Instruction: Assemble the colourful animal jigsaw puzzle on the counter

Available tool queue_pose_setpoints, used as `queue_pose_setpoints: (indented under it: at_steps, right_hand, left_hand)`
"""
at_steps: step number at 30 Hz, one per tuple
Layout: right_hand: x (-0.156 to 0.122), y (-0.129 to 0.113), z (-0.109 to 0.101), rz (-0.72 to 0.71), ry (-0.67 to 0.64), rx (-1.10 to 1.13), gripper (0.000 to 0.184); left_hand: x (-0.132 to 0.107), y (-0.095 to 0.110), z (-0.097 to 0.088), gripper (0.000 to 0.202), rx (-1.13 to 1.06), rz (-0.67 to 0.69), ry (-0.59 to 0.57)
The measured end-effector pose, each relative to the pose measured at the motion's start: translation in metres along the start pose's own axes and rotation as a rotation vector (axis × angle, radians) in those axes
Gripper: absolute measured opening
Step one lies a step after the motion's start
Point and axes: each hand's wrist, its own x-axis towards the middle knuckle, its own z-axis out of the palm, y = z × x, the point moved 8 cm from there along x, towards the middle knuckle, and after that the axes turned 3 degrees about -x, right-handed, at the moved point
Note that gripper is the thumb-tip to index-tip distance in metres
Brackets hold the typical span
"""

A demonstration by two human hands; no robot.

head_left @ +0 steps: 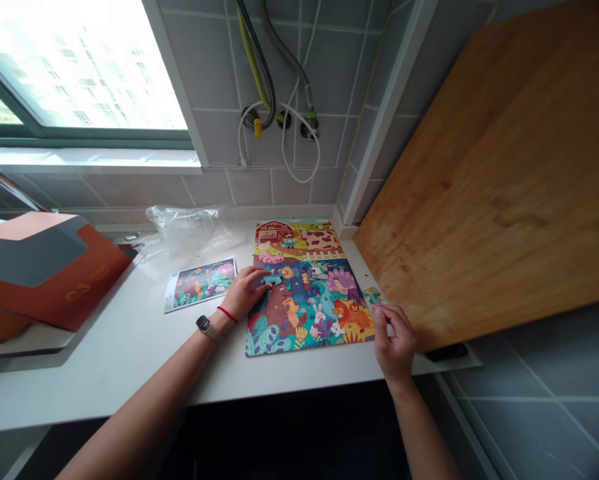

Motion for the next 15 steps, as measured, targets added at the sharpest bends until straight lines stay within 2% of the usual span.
queue_pose_setpoints:
  at_steps: [3,9,15]
  right_hand:
    - [-0.002,0.015,-0.011,0.027,0.023,-0.074,0.021]
    - [-0.013,0.038,-0.006,0.132,-0.023,-0.083,0.025]
    - [-0.022,0.067,-0.011,0.400,0.090,0.100,0.042]
  left_hand:
    - [-0.001,-0.004,0.001,0.028,0.008,-0.001,-0.005]
    - [0.001,-0.004,0.003,0.032,0.027,0.010,-0.022]
    - [0.001,-0.003,0.006,0.033,0.046,0.023,-0.023]
